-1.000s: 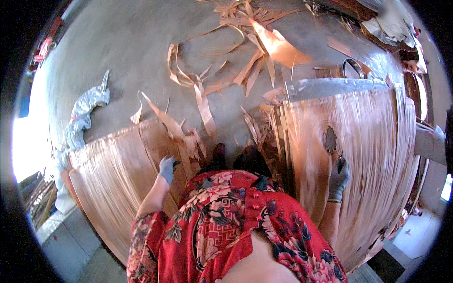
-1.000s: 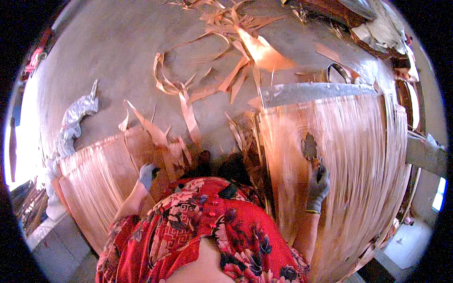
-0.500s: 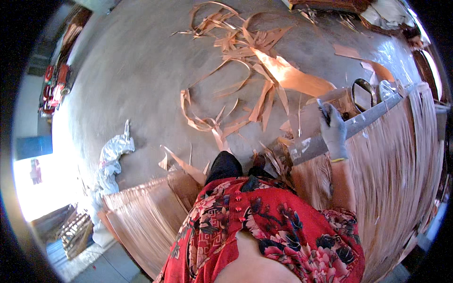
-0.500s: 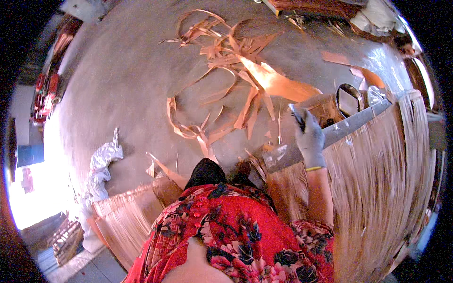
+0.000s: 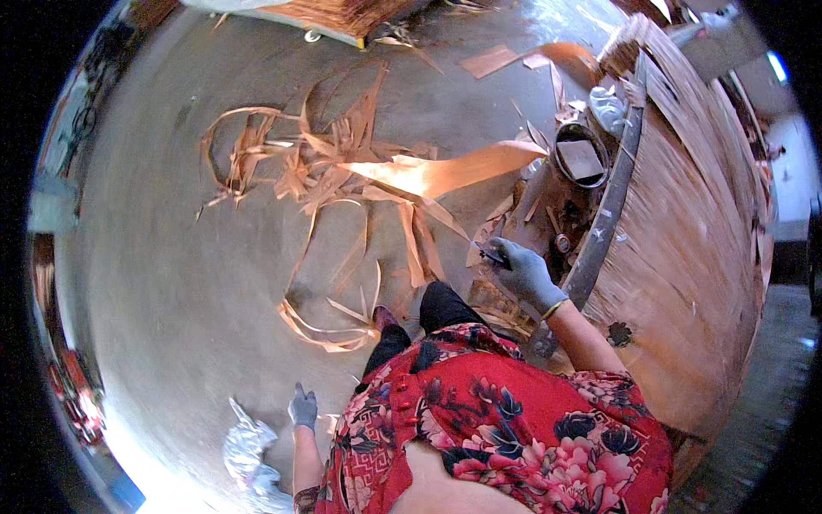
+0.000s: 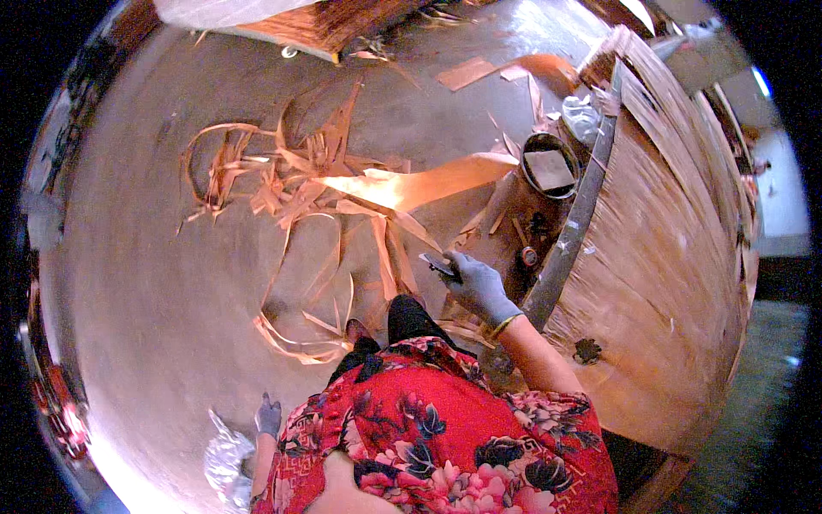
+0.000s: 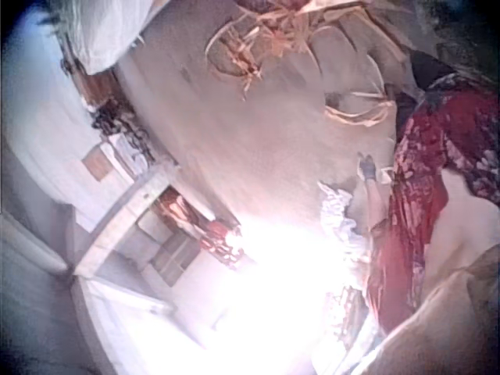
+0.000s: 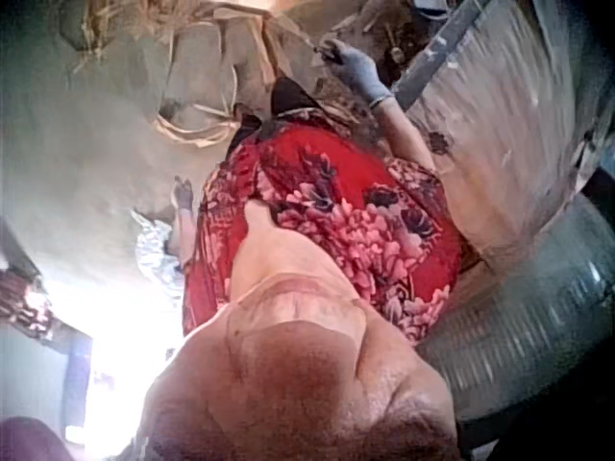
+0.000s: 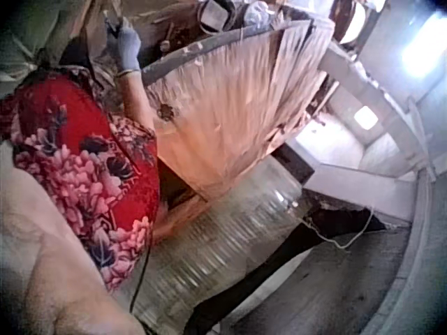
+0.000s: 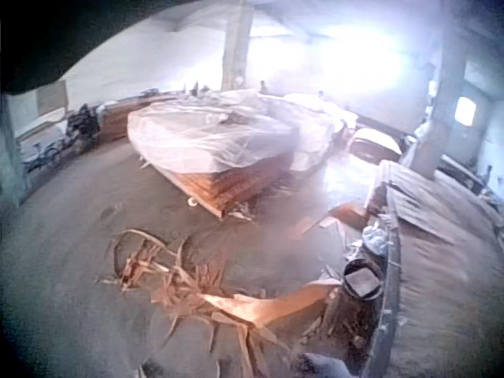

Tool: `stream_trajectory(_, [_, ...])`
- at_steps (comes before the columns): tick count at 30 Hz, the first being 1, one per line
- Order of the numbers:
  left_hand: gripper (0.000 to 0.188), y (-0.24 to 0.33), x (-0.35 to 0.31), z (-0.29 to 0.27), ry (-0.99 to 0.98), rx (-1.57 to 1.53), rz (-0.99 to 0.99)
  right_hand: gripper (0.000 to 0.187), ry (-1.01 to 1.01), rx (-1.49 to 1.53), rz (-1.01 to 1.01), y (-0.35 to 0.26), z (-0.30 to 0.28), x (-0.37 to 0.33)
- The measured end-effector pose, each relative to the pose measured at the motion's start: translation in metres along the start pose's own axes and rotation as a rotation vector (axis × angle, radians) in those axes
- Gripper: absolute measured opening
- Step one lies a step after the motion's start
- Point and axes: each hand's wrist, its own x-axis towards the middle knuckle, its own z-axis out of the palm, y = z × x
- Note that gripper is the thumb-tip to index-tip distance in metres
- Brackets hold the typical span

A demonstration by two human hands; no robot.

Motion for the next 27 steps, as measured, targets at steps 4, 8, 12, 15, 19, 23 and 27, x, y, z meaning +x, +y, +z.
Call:
stream_trajectory(4, [0.061, 0.030, 0.075, -0.050, -0.137, -0.384, 0.000, 0.032, -0.127, 0.134, 0.129, -0.002, 0.023, 0.059])
stream_trajectory(8, [0.054, 0.030, 0.157, 0.009, -0.235, -0.721, 0.013, 0.029, -0.171, 0.243, 0.166, 0.010, 0.072, 0.134])
stream_trajectory(12, [0.072, 0.155, 0.143, -0.037, -0.183, -0.219, 0.270, 0.024, -0.460, 0.086, 0.113, 0.025, 0.119, 0.206])
stream_trajectory(15, [0.087, 0.272, 0.154, -0.111, -0.263, -0.085, 0.338, 0.026, -0.528, 0.051, 0.081, 0.053, 0.139, 0.233])
stream_trajectory(19, [0.089, 0.325, 0.218, -0.075, -0.281, 0.252, 0.594, 0.040, -0.561, -0.025, 0.144, 0.094, 0.191, 0.265])
stream_trajectory(23, [0.085, 0.341, 0.249, -0.014, -0.206, 0.200, 0.799, 0.049, -0.573, -0.047, 0.242, 0.108, 0.218, 0.337])
stream_trajectory(27, [0.073, 0.383, 0.258, -0.037, -0.210, 0.312, 0.714, 0.051, -0.384, -0.075, 0.241, 0.158, 0.285, 0.416])
